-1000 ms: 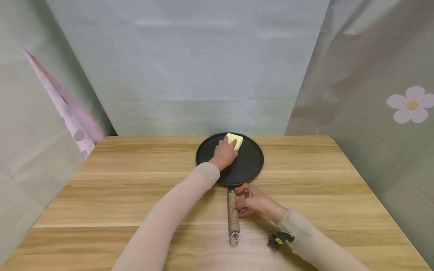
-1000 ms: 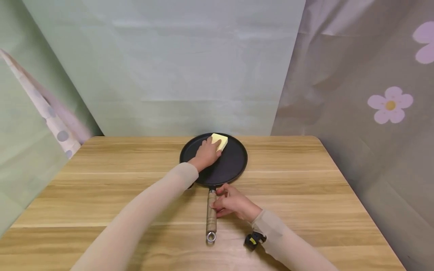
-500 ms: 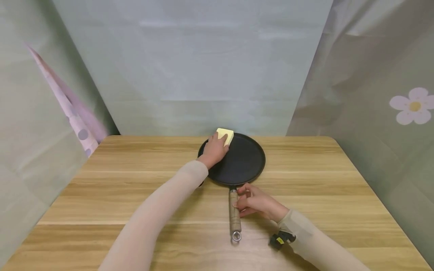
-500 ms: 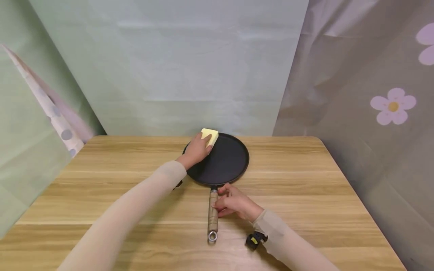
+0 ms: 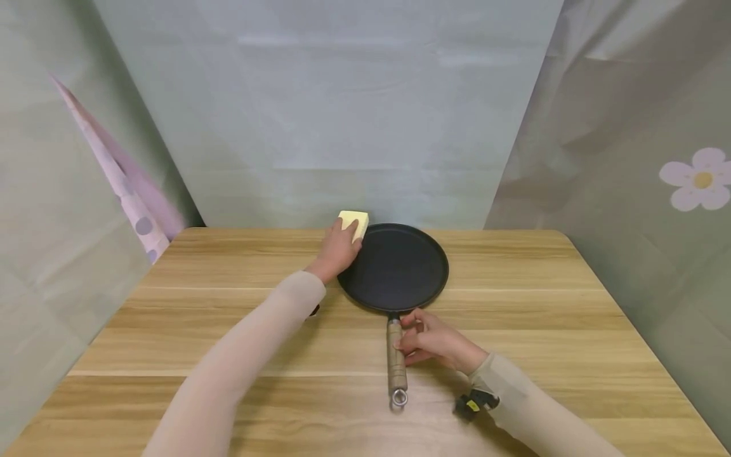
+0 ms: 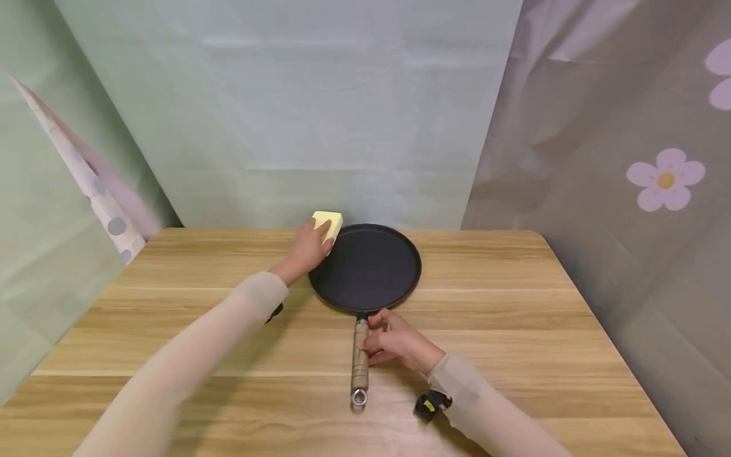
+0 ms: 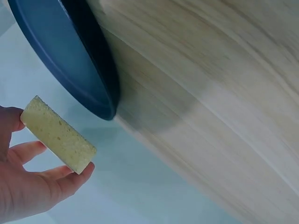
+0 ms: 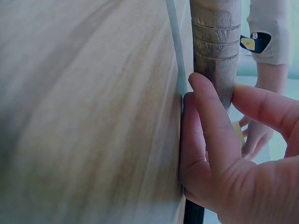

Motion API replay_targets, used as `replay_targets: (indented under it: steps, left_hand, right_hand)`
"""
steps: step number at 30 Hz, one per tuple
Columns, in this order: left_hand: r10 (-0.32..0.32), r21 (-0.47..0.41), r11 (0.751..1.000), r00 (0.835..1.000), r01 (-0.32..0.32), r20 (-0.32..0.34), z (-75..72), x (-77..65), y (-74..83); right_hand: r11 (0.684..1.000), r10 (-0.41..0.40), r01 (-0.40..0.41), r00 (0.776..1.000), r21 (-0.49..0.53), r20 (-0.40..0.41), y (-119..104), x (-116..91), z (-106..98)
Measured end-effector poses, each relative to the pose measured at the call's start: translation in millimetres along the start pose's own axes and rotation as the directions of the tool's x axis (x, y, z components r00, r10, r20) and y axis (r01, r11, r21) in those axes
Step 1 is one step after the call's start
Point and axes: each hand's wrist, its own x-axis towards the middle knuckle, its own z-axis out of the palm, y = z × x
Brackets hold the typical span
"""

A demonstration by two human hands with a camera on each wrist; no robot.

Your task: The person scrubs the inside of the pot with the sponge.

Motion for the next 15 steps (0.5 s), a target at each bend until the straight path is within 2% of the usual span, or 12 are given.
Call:
replay_targets:
  steps: [7,15]
  left_hand:
    - [-0.009,0.041,0.999,1.000,0.009,-0.020,-9.2,-8.7,-16.1]
    - [-0.028,0.034,0.999,0.999,0.029,-0.027,-16.9,-19.8,-38.0]
  right_hand:
    - [1.000,-0.002,0.002,1.000,-0.010,0.008,0,0,-1]
    - [1.000,-0.005,0.005,1.000,-0.004,0.007,1,-1,-2]
